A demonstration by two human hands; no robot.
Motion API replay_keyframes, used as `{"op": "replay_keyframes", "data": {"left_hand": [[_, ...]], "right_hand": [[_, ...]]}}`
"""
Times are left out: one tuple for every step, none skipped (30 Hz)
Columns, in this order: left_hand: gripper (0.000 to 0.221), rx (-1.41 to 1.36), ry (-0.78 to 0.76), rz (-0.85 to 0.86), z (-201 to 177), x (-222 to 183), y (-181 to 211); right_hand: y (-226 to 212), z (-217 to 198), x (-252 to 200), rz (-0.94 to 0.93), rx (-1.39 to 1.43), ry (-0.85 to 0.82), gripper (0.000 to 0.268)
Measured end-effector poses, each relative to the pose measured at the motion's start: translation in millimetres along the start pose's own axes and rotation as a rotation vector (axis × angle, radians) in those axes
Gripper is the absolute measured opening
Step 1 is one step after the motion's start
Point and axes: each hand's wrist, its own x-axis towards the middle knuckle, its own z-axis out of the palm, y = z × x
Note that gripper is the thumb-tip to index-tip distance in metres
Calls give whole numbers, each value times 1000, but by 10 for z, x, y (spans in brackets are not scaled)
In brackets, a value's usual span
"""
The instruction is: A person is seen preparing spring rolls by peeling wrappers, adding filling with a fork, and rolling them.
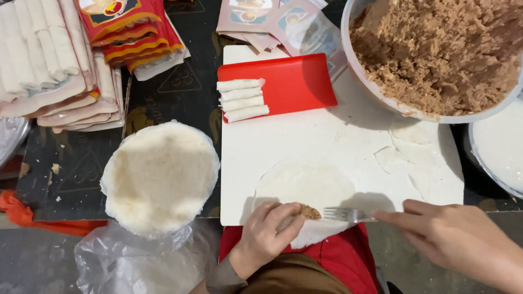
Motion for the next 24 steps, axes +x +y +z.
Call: {"op": "replay_keyframes", "data": {"left_hand": [[23, -1, 0, 0, 5, -71, 9], [26, -142, -40, -155, 14, -142, 26], [33, -284, -81, -310, 23, -214, 43], [33, -282, -83, -313, -8, -177, 62], [29, -352, -122, -452, -39, -141, 82], [26, -422, -163, -590, -72, -104, 99], [26, -420, -165, -592, -92, -90, 96], [24, -368, -150, -502, -96, -68, 91], [22, -315, -136, -411, -102, -46, 86], [22, -313, -134, -412, -95, -36, 81], [22, -284, -135, -380, -90, -28, 75], [22, -255, -135, -352, -86, -24, 74], [22, -250, -131, -356, -99, 16, 65], [20, -131, -119, -243, -120, 54, 57], [25, -14, -107, -129, -136, 94, 50], [25, -14, -108, -128, -148, 109, 49], [27, 8, -119, -114, -159, 125, 48], [30, 30, -130, -101, -170, 137, 52], [30, 31, -130, -102, -172, 166, 52], [20, 5, -98, -91, -180, 190, 55], [9, -20, -66, -80, -187, 214, 59], [9, -21, -66, -80, -207, 169, 46], [11, 4, -60, 49, -227, 126, 32], [14, 29, -53, 181, -243, 87, 10]], "right_hand": [[-48, -31, -1, 1, 0, -1, 60], [-87, -67, 0, -93, 201, 62, 63], [-128, -103, 1, -186, 402, 126, 67], [-229, -68, 70, -189, 403, 124, 67], [-332, -32, 139, -198, 354, 102, 67], [-437, 4, 206, -206, 306, 80, 68], [-400, -78, 192, -208, 307, 79, 68], [-350, -166, 177, -149, 235, -15, 68], [-302, -256, 161, -88, 162, -108, 67], [-259, -292, 168, -90, 160, -107, 67], [-218, -330, 176, -56, 93, -159, 67], [-177, -369, 189, -24, 24, -210, 68], [-240, -318, 277, -28, 19, -210, 68], [-312, -254, 357, -141, 182, -132, 74], [-380, -190, 436, -253, 344, -50, 81], [-403, -206, 412, -253, 345, -50, 81], [-424, -221, 388, -273, 321, -2, 76], [-445, -235, 364, -294, 296, 46, 72], [-354, -274, 304, -295, 295, 46, 72], [-271, -306, 238, -182, 122, -47, 69], [-187, -338, 172, -68, -52, -136, 67], [-144, -238, 164, -67, -52, -137, 67], [-101, -140, 155, -101, 16, -28, 71], [-54, -44, 152, -133, 83, 84, 76]]}}
